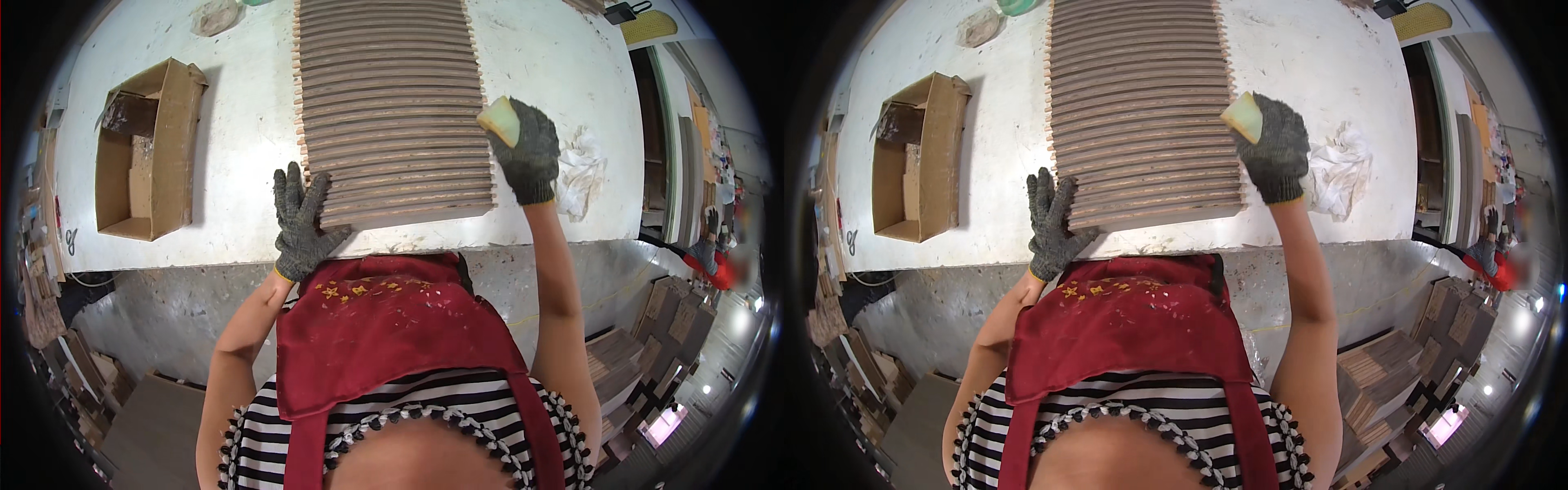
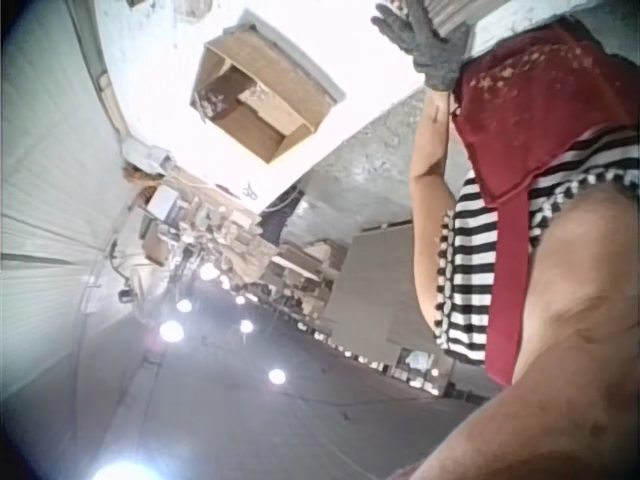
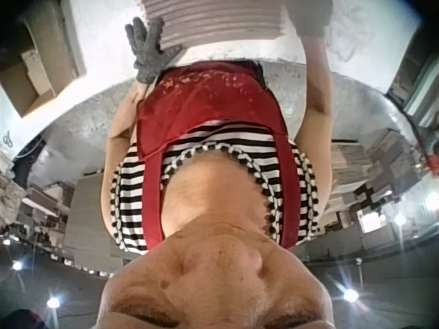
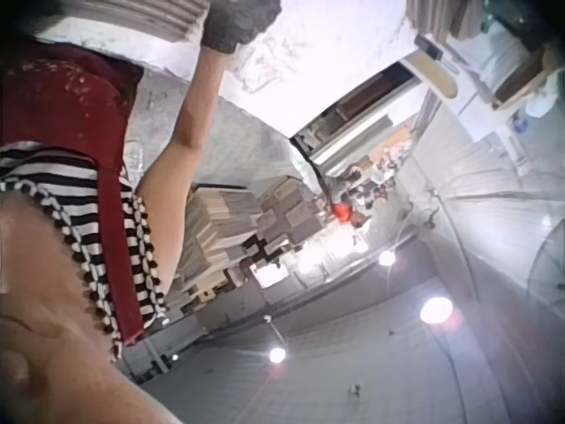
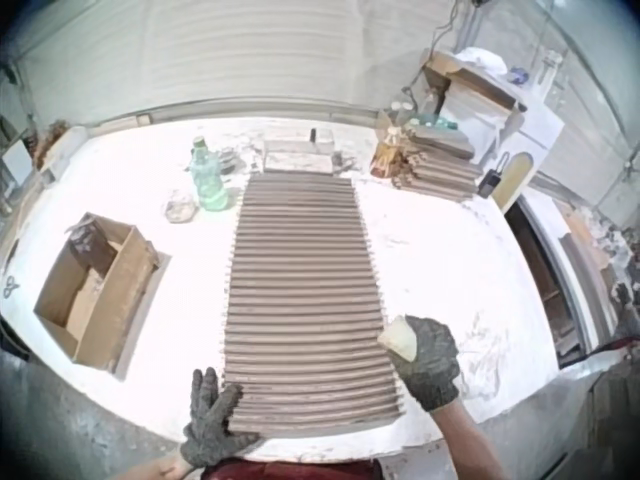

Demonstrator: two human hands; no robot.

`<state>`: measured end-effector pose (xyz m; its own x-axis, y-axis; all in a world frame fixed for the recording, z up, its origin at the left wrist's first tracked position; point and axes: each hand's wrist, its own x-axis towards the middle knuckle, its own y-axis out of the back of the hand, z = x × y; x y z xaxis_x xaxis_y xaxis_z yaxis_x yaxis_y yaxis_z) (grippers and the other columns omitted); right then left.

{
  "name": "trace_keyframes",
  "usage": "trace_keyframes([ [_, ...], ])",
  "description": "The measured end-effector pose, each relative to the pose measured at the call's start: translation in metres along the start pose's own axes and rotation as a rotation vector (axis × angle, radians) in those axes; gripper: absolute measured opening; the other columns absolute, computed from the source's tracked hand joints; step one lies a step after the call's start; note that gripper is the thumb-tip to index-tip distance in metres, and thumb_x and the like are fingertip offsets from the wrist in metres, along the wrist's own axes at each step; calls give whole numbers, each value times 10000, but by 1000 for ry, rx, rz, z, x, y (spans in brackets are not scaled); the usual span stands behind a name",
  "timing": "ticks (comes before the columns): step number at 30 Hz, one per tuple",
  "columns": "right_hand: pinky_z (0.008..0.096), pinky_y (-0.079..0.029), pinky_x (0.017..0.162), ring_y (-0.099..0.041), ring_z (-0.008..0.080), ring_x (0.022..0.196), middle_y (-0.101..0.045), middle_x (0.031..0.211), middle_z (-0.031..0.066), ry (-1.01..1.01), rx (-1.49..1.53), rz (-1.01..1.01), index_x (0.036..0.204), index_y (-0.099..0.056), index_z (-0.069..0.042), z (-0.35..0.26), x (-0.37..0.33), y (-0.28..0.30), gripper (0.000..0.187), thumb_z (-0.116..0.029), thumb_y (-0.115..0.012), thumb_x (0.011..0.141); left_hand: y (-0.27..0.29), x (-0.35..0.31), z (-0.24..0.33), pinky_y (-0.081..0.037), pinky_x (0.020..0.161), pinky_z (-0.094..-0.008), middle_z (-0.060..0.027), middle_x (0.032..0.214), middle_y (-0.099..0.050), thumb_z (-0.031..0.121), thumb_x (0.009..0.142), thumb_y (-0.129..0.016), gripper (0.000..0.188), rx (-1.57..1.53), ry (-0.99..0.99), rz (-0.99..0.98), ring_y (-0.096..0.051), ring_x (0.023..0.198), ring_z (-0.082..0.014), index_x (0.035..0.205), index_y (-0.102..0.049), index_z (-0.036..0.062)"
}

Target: The recorder cleans and inspects a slatted wooden mat using a wet sponge and a white cloth on a workbench.

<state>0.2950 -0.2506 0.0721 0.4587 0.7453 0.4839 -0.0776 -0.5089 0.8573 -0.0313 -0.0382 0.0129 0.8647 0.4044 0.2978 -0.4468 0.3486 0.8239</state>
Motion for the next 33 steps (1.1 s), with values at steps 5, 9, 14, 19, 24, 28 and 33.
trace_keyframes([
  [5,473,-434,926,-547,329,1076,-571,1168,151,147,341,-422,1310,-529,-71,-116,-48,2,574,-388,-629,842,12,23,13,-130,1148,-592,-307,1489,-301,517,689,-785,885,3,-94,-71,-262,1399,-467,1388,-486,64],
  [9,478,-417,961,-546,325,1106,-576,1223,148,131,395,-391,1337,-532,-123,-113,-58,1,504,-298,-595,868,8,26,4,-112,1146,-592,-314,1486,-295,536,714,-750,870,27,-159,-164,-279,1388,-461,1396,-482,67],
  [14,435,-487,794,-604,339,894,-636,961,154,-79,-65,-50,1158,-610,-35,21,-19,24,464,-208,-753,752,1,25,-2,-113,1138,-601,-276,1514,-264,530,677,-782,874,-39,-171,-155,-226,1412,-449,1403,-494,138],
  [19,457,-467,894,-588,329,1035,-612,1128,147,-149,391,-130,1250,-570,-78,-64,-54,16,548,-265,-742,764,-2,27,-2,-162,1153,-563,-299,1523,-236,485,679,-795,864,-43,-197,-128,-225,1406,-486,1389,-498,93],
  [24,479,-426,970,-570,346,1089,-599,1199,151,11,435,-263,1324,-538,-89,-92,-72,15,584,-232,-712,784,0,26,0,-174,1148,-573,-292,1529,-229,457,665,-810,865,-46,-174,-147,-222,1407,-489,1391,-496,106],
  [28,455,-463,858,-581,354,954,-622,1033,157,-202,-8,-35,1238,-565,-41,15,-66,30,588,-219,-785,722,0,26,-2,-160,1150,-575,-291,1527,-236,447,661,-813,868,-51,-180,-147,-221,1412,-480,1391,-495,102],
  [33,456,-474,847,-588,352,945,-619,1038,153,-317,180,-3,1214,-575,-48,-34,-70,25,613,-272,-813,696,-3,27,-1,-134,1157,-572,-286,1526,-245,471,683,-790,879,-61,-199,-151,-220,1422,-457,1407,-477,84],
])
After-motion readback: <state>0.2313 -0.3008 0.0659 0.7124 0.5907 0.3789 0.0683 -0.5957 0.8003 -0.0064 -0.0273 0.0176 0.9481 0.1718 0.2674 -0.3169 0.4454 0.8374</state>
